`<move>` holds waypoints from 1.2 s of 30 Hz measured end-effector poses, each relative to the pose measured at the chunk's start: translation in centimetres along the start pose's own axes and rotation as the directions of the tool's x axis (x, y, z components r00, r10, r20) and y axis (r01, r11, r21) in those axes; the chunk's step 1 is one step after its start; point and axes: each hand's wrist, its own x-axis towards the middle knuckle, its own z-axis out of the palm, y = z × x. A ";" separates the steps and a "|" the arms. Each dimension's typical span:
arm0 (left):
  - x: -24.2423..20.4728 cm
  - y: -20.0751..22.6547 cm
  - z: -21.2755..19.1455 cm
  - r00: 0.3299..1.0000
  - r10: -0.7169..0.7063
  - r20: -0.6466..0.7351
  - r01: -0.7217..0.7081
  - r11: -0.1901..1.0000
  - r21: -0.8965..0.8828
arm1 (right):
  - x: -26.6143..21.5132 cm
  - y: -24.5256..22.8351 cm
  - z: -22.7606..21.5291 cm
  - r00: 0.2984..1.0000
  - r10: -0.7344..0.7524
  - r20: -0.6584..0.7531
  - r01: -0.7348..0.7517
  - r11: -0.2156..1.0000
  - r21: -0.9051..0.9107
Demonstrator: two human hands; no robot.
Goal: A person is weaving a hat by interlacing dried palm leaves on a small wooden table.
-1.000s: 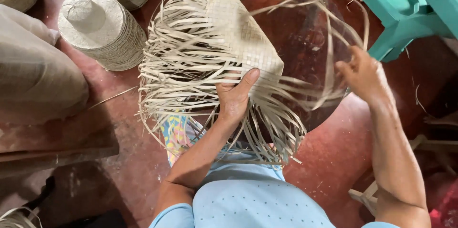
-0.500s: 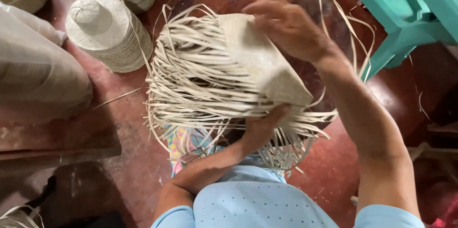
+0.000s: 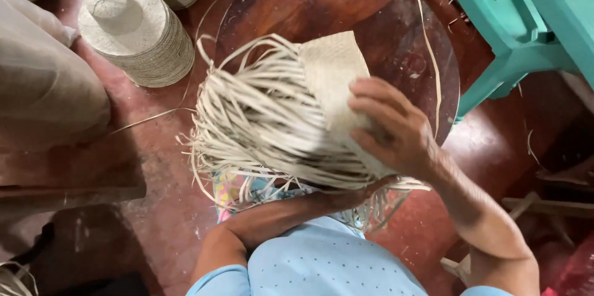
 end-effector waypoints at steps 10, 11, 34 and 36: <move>0.3 -3.3 0.6 0.988 -0.066 -0.140 0.059 0.997 -0.048 | -5.1 -0.9 -1.6 0.989 -0.108 -0.103 0.114 0.992 0.059; 0.3 -3.7 0.7 0.985 -0.072 -0.155 0.064 0.996 -0.055 | -5.4 -1.1 -1.7 0.989 -0.090 -0.119 0.099 0.993 0.067; 3.0 -11.1 4.4 0.896 -0.300 -0.326 0.210 0.935 -0.285 | -6.5 -3.2 -3.0 0.999 -0.017 -0.037 0.004 0.947 -0.323; 3.2 -11.3 4.5 0.883 -0.322 -0.341 0.225 0.929 -0.294 | -5.8 -3.0 -3.6 1.000 -0.006 0.018 0.013 0.921 -0.389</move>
